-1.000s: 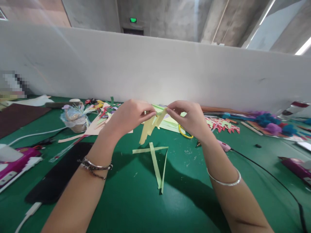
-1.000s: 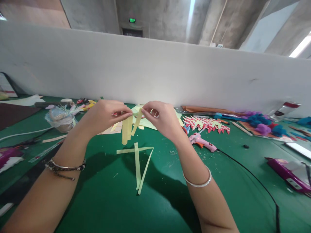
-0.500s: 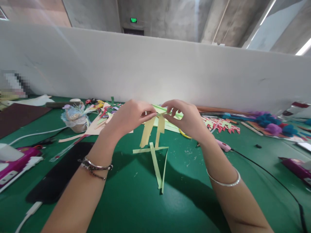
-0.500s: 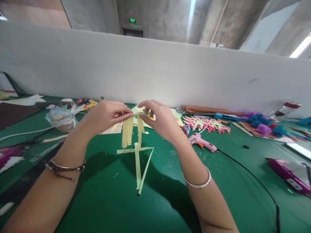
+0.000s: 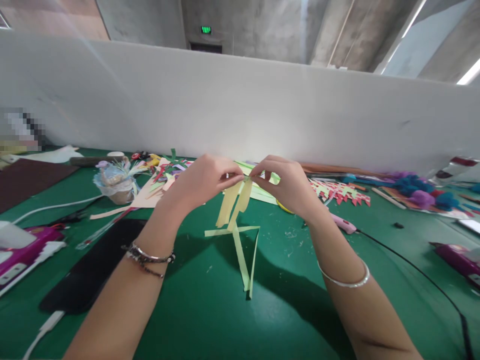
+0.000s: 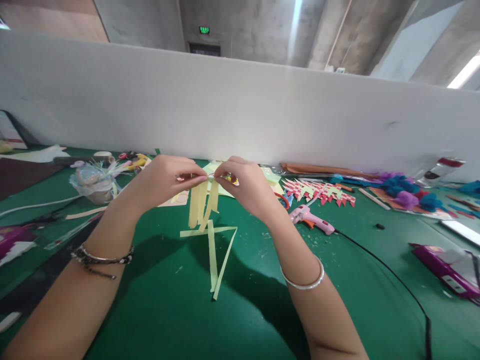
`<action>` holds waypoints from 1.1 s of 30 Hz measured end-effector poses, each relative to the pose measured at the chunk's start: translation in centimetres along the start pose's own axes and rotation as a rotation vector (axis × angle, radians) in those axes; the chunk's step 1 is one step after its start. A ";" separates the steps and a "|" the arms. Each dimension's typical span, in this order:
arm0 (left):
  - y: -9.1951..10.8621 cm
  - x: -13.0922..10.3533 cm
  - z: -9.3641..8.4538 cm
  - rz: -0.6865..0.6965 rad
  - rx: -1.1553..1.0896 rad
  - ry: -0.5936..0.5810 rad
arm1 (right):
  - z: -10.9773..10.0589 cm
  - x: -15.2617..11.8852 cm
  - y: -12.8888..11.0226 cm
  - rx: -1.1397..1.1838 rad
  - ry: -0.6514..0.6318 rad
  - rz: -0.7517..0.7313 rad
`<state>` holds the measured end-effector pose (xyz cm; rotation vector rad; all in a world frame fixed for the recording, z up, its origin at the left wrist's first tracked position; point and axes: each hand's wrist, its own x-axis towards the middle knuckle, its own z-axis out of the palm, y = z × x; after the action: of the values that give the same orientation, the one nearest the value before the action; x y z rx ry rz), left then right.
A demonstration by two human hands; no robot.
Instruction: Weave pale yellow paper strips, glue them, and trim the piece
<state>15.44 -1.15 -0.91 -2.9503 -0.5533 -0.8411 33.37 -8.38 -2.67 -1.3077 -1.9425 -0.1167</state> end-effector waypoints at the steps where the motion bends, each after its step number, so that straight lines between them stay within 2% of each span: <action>1: 0.0 0.0 0.0 -0.001 -0.006 0.004 | 0.0 0.0 0.0 0.001 0.007 0.003; 13: 0.1 0.0 0.2 -0.002 -0.034 0.003 | 0.4 0.0 -0.2 -0.012 0.075 0.001; 18: 0.1 0.0 0.2 -0.001 -0.055 0.027 | 0.8 0.0 -0.2 -0.008 0.140 0.021; 33: -0.2 0.1 0.2 -0.012 -0.107 0.003 | 1.5 0.1 0.1 -0.049 0.127 0.037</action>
<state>15.57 -0.87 -1.09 -3.0438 -0.5427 -0.9037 32.58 -7.55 -3.71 -1.3351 -1.8176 -0.2253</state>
